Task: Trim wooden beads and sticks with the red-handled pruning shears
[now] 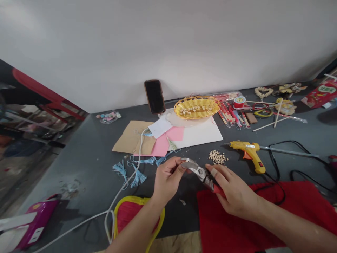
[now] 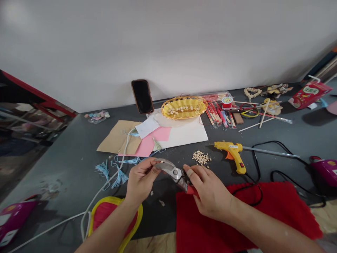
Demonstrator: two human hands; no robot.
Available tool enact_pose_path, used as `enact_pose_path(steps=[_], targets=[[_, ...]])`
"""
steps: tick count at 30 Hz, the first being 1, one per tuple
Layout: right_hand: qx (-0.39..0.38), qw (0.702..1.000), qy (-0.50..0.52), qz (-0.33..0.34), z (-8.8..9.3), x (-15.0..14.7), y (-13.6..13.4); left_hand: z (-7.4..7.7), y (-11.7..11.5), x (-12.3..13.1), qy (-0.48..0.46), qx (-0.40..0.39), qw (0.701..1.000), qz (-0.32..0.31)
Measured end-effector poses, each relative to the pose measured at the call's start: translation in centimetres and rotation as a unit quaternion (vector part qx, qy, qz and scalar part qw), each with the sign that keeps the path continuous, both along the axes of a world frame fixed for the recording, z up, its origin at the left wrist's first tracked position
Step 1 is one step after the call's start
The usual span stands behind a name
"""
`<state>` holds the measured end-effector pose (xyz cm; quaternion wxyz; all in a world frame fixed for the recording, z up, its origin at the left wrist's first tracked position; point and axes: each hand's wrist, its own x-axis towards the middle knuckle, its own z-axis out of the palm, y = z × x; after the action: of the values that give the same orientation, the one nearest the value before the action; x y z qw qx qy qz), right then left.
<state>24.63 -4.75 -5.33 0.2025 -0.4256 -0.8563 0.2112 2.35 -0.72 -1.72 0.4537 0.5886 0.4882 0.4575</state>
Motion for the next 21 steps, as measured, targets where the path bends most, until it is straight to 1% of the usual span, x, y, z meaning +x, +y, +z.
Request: enact_pose_path(steps=[4,10,13,15,18,21], targets=[[-0.006,1.0,0.002,0.0,0.04,-0.14,-0.2,-0.17,0.07,0.03,0.009,0.007,1.0,-0.002],[0.027,0.999,-0.035,-0.027,0.11,-0.13,0.17,-0.92,-0.12,-0.09,0.011,0.011,0.999,0.035],[0.037,0.998,-0.052,-0.027,0.07,-0.07,0.3,-0.92,-0.16,-0.14,0.014,0.015,0.998,0.053],[0.038,0.997,-0.055,-0.026,0.02,-0.03,0.29,-0.71,-0.1,-0.11,0.009,0.009,0.999,0.038],[0.038,0.997,-0.057,-0.026,-0.06,0.04,0.24,-0.36,-0.02,-0.05,-0.014,-0.012,1.0,0.0],[0.031,0.998,-0.05,-0.02,-0.16,0.11,0.24,-0.23,-0.05,-0.07,-0.03,-0.03,0.999,-0.012]])
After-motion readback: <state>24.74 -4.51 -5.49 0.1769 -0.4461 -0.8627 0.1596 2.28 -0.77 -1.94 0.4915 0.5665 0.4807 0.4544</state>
